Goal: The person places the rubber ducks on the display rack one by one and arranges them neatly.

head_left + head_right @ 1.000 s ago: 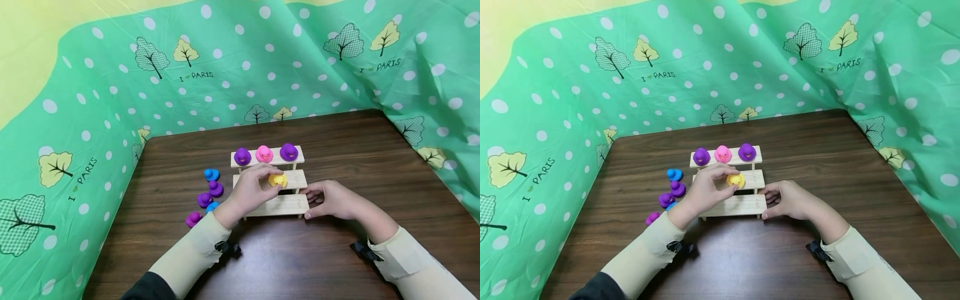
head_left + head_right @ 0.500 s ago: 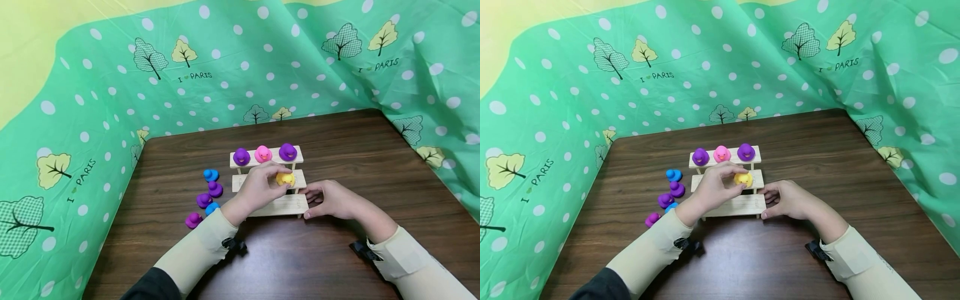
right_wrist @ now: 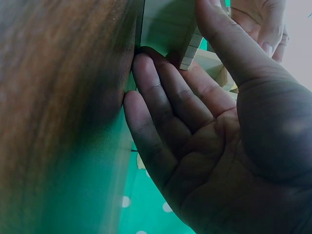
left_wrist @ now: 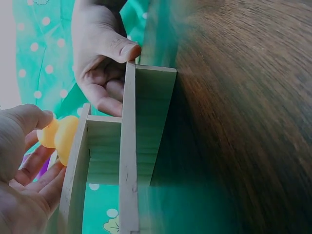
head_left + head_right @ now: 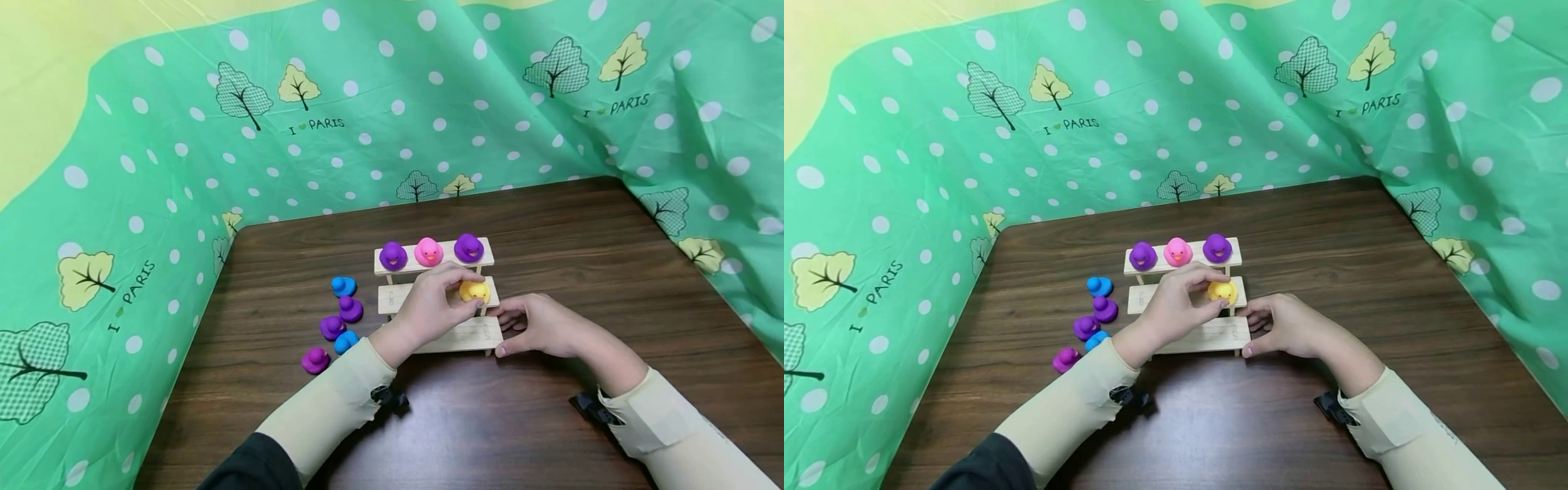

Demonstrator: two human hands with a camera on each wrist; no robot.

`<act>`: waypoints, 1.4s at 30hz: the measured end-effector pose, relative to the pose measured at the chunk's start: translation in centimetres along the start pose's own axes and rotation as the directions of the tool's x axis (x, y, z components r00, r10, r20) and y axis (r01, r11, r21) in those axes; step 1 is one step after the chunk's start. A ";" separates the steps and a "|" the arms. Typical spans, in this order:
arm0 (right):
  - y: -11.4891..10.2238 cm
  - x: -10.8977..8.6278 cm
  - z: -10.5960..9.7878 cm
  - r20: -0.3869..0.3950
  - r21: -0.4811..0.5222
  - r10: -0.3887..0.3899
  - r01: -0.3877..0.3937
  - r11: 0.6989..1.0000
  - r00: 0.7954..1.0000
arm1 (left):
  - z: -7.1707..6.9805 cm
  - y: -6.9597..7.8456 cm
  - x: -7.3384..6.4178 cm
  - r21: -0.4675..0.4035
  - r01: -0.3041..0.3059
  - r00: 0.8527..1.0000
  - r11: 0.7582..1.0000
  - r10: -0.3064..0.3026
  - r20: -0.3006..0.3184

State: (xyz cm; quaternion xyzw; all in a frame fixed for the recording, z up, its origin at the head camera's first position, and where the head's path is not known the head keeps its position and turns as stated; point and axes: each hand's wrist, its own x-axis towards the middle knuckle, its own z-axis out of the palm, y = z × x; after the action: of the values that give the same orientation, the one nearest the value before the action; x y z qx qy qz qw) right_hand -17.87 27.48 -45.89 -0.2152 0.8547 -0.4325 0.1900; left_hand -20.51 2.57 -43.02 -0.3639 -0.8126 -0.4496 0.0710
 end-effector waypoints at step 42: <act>-0.3 0.1 0.0 -0.006 -0.027 0.034 -0.034 0.999 0.999 | -6.1 -1.9 -6.2 0.061 0.050 0.998 0.997 -0.047 -0.045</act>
State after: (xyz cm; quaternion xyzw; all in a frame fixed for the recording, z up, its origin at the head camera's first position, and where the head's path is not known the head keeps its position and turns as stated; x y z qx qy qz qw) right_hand -17.90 27.26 -45.71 -0.2021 0.8645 -0.4181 0.1921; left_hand -18.54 -6.15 -43.50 -0.3316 -0.8332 -0.4335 0.0892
